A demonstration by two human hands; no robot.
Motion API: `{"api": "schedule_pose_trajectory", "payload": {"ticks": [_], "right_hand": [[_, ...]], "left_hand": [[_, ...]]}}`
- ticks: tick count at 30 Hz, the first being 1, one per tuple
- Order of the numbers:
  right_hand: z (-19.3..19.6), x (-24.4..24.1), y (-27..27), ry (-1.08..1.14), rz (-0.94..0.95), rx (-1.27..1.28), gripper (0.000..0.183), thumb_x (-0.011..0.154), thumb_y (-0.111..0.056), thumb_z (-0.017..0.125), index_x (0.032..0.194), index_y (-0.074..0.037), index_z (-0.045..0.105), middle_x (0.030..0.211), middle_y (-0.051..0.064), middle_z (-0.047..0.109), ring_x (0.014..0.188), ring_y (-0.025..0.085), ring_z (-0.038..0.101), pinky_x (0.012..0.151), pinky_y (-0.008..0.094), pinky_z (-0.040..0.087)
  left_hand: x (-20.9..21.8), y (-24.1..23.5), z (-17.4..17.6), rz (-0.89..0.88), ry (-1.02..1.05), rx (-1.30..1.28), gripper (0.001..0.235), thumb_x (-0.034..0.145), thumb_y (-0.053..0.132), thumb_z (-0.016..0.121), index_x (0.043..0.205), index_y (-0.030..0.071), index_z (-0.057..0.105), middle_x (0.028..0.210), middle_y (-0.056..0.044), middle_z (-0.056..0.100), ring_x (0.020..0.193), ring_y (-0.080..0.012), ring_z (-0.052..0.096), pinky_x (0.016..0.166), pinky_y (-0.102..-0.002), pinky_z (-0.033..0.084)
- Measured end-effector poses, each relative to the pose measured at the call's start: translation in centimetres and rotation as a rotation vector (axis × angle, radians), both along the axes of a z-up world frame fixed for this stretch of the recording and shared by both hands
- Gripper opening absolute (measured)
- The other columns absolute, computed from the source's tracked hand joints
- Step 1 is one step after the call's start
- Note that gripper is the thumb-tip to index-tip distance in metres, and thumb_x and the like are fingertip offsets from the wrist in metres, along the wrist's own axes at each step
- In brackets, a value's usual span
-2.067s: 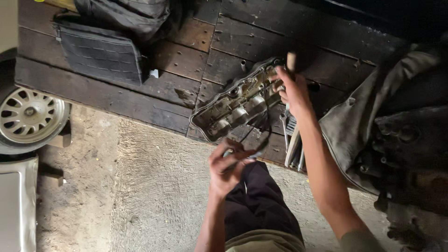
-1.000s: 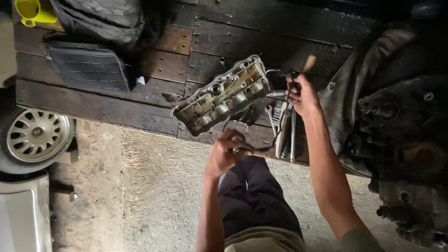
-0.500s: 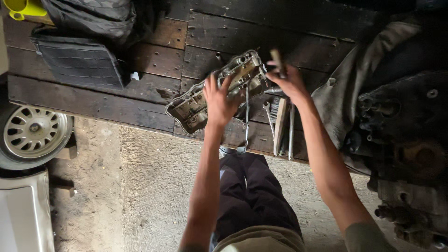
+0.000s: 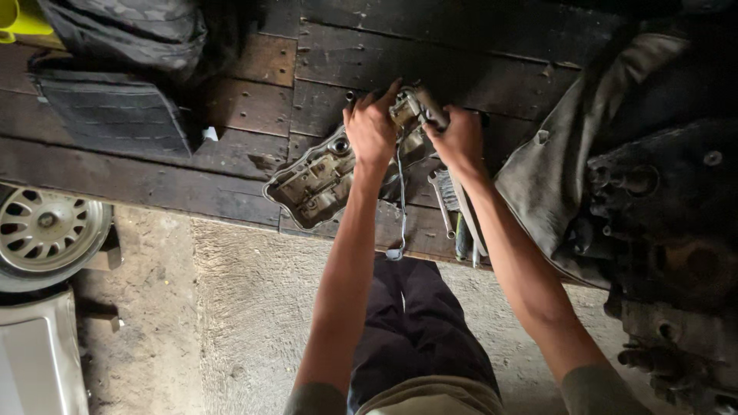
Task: The person repeatedly strikes a metal engine valve cover with a wooden stick to dislodge debris, then flips and repositions the part to continue cleaning different surfaces.
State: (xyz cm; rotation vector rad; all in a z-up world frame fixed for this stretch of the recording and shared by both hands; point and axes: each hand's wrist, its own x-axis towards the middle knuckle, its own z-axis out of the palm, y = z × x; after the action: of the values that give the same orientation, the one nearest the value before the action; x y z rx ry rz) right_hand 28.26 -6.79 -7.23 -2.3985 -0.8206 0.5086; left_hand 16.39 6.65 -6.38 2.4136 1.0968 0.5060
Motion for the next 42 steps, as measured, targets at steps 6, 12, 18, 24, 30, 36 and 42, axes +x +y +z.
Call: {"api": "schedule_pose_trajectory", "payload": {"ticks": [6, 12, 18, 24, 30, 36, 42], "right_hand": [[-1.9, -0.7, -0.7, -0.246, 0.104, 0.103, 0.026, 0.086, -0.018, 0.084, 0.101, -0.001, 0.072, 0.097, 0.02, 0.071, 0.091, 0.039, 0.069, 0.081, 0.048, 0.055], [-2.8, -0.5, -1.1, -0.193, 0.121, 0.242, 0.023, 0.086, -0.012, 0.08, 0.102, 0.001, 0.07, 0.094, 0.021, 0.07, 0.089, 0.04, 0.069, 0.08, 0.047, 0.055], [-0.5, 0.6, -0.5, 0.087, 0.038, 0.128, 0.024, 0.087, -0.017, 0.083, 0.096, 0.0, 0.069, 0.086, 0.019, 0.071, 0.078, 0.032, 0.069, 0.072, 0.044, 0.055], [2.1, 1.1, -1.2, 0.303, -0.07, 0.104, 0.018, 0.093, -0.016, 0.079, 0.106, -0.005, 0.073, 0.091, 0.009, 0.075, 0.078, 0.018, 0.07, 0.07, 0.036, 0.055], [2.8, 0.5, -3.9, 0.212, -0.031, 0.215, 0.017, 0.092, -0.011, 0.079, 0.108, -0.005, 0.075, 0.094, 0.008, 0.076, 0.083, 0.016, 0.072, 0.076, 0.031, 0.056], [2.5, -1.5, -4.2, 0.251, -0.078, 0.193, 0.035, 0.083, -0.019, 0.088, 0.111, -0.005, 0.072, 0.085, 0.008, 0.071, 0.076, 0.017, 0.065, 0.071, 0.033, 0.053], [0.8, -2.3, -3.3, 0.202, -0.117, 0.183, 0.029, 0.081, -0.019, 0.09, 0.098, -0.002, 0.072, 0.08, 0.01, 0.072, 0.072, 0.018, 0.067, 0.068, 0.035, 0.053]], "left_hand": [[-0.1, -0.4, 0.6, 0.043, -0.012, 0.025, 0.055, 0.079, 0.018, 0.071, 0.133, 0.031, 0.069, 0.121, -0.006, 0.074, 0.105, -0.0262, 0.07, 0.098, -0.049, 0.046], [0.3, -0.4, 0.8, 0.048, 0.035, -0.033, 0.059, 0.076, 0.011, 0.07, 0.132, 0.029, 0.069, 0.125, -0.004, 0.072, 0.107, -0.0253, 0.069, 0.1, -0.049, 0.044], [-0.9, 0.8, 2.4, -0.142, -0.327, -0.078, 0.047, 0.09, 0.013, 0.07, 0.136, 0.011, 0.066, 0.135, -0.014, 0.063, 0.122, -0.0333, 0.059, 0.105, -0.051, 0.046], [-2.9, -1.7, 3.3, -0.138, -0.245, -0.165, 0.021, 0.098, 0.017, 0.068, 0.115, 0.007, 0.074, 0.111, -0.018, 0.071, 0.091, -0.0352, 0.06, 0.08, -0.046, 0.048], [-1.0, -4.7, 0.8, -0.112, -0.271, -0.07, 0.022, 0.1, 0.017, 0.065, 0.114, 0.002, 0.071, 0.105, -0.015, 0.073, 0.098, -0.03, 0.067, 0.091, -0.046, 0.054], [-0.9, -5.2, 2.3, -0.071, -0.326, -0.368, 0.016, 0.094, 0.013, 0.063, 0.105, 0.007, 0.073, 0.101, -0.011, 0.073, 0.1, -0.0323, 0.065, 0.093, -0.048, 0.046], [-1.2, -4.6, 1.8, -0.095, -0.259, -0.366, 0.018, 0.089, 0.01, 0.064, 0.105, 0.009, 0.072, 0.112, -0.013, 0.069, 0.111, -0.037, 0.058, 0.1, -0.057, 0.033]]}}
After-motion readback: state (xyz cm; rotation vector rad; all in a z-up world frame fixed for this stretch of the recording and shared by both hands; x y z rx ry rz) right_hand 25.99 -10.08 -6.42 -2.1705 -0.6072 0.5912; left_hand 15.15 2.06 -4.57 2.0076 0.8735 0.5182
